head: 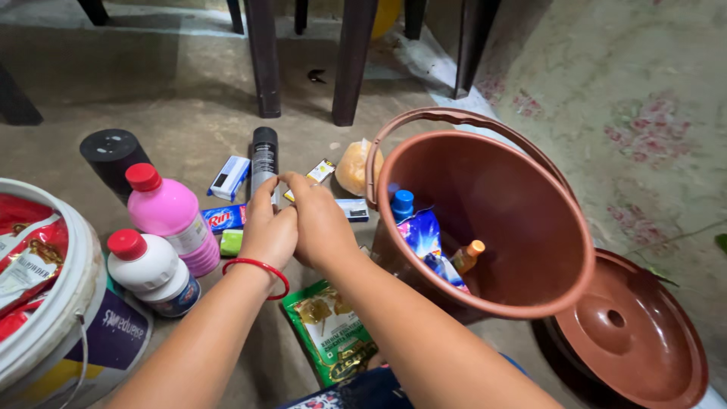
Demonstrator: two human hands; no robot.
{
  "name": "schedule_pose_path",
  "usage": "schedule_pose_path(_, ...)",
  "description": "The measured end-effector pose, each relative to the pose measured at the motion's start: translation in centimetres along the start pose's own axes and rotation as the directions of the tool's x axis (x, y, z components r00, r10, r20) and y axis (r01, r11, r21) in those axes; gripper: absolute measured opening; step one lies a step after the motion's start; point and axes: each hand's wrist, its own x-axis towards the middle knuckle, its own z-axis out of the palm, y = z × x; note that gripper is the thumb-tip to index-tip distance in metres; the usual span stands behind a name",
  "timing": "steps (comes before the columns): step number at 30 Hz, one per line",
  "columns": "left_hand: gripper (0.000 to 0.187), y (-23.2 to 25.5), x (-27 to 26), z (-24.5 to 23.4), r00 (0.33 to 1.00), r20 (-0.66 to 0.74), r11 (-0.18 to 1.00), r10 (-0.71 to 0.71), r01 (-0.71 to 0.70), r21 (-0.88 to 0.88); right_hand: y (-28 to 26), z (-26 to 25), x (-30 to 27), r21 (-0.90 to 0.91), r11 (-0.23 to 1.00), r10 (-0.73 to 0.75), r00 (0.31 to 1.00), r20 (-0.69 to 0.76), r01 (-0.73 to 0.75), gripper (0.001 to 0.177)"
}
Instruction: The person packs various household items into a brown bucket. They pick up items like a green packet, a blue box, a plastic bag, a spray can, and several bottles from the floor and place them inside the bucket.
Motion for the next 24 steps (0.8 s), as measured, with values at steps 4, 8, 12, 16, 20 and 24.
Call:
schedule_pose_path(4, 0.064, -3.7, 1.5, -1.1, 0.989, -0.065, 0.991, 0.134, -0.133, 0.015, 0.7, 2.7, 0.5, -0.025, 0.999, -0.046, 0.999, 0.027, 0.047, 0.056)
schedule_pose_path(8, 0.065, -6.5, 2.7, -2.7, 0.991, -0.074, 0.985, 0.112, -0.101, 0.138, 1.3, 5.4, 1.2, -0.049, 0.996, -0.071, 0.997, 0.037, 0.073, 0.055)
schedule_pose_path(12, 0.065, -9.4, 3.8, -3.9, 0.978, -0.060, 0.949, 0.200, -0.178, 0.261, 2.0, 7.9, 1.8, -0.084, 0.991, -0.102, 0.993, 0.061, 0.107, 0.059)
schedule_pose_path(16, 0.067, -12.5, 4.8, -4.5, 0.979, -0.064, 0.948, 0.195, -0.172, 0.269, 2.7, 10.2, 2.3, -0.086, 0.995, -0.029, 0.988, 0.150, 0.043, 0.060)
schedule_pose_path(20, 0.068, -14.7, 5.2, -4.7, 0.982, -0.063, 0.950, 0.175, -0.152, 0.274, 4.0, 12.2, 2.5, -0.116, 0.991, -0.038, 0.981, 0.192, 0.061, 0.063)
schedule_pose_path(24, 0.066, -15.6, 5.3, -4.8, 0.984, -0.062, 0.954, 0.167, -0.145, 0.263, 5.5, 14.2, 2.8, -0.150, 0.987, -0.019, 0.973, 0.232, 0.055, 0.064)
